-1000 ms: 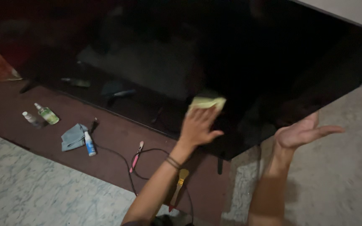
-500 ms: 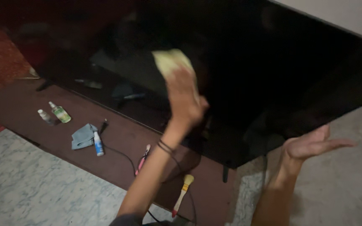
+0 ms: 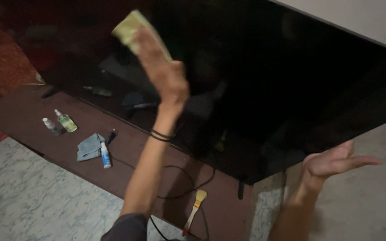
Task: The person cleans the surface and edges of a television screen using a cloth and liquid spray.
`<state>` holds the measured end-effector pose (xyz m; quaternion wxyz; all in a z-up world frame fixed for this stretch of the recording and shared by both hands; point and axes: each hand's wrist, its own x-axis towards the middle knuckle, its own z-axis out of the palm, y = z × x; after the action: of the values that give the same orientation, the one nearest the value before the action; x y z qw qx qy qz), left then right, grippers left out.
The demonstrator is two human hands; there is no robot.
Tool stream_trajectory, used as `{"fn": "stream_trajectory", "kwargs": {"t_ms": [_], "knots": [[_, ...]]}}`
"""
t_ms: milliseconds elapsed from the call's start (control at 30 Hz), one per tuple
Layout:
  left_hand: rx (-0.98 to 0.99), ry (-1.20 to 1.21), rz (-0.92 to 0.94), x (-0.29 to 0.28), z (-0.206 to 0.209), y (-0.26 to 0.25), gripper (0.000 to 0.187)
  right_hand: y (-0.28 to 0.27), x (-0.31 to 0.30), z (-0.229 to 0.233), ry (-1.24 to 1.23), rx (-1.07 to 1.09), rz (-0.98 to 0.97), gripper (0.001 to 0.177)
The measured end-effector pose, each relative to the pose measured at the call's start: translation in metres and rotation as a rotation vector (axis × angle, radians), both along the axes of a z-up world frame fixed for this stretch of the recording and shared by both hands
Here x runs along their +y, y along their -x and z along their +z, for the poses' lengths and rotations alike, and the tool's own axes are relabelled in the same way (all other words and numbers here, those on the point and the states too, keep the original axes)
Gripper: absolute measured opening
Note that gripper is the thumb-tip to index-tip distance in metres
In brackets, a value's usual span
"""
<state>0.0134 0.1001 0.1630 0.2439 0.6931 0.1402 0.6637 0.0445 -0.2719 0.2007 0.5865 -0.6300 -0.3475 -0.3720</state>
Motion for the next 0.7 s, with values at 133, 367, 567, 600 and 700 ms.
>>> {"fn": "stream_trajectory", "kwargs": {"t_ms": [133, 367, 567, 600, 700], "knots": [[0.194, -0.181, -0.102, -0.054, -0.019, 0.003, 0.083, 0.0, -0.003, -0.006, -0.086, 0.072, 0.163, 0.11], [0.356, 0.019, -0.179, -0.015, -0.071, 0.042, 0.096, -0.012, -0.008, -0.016, -0.046, -0.024, 0.022, 0.101], [0.019, -0.089, -0.068, 0.023, 0.037, 0.005, 0.075, 0.004, 0.002, -0.005, -0.118, 0.096, 0.114, 0.11], [0.027, -0.126, -0.052, 0.018, 0.053, 0.002, 0.074, 0.006, 0.003, -0.002, -0.116, 0.105, 0.108, 0.112], [0.135, -0.271, -0.061, -0.023, 0.068, -0.003, 0.081, 0.011, 0.004, 0.002, -0.127, 0.129, 0.149, 0.114]]}}
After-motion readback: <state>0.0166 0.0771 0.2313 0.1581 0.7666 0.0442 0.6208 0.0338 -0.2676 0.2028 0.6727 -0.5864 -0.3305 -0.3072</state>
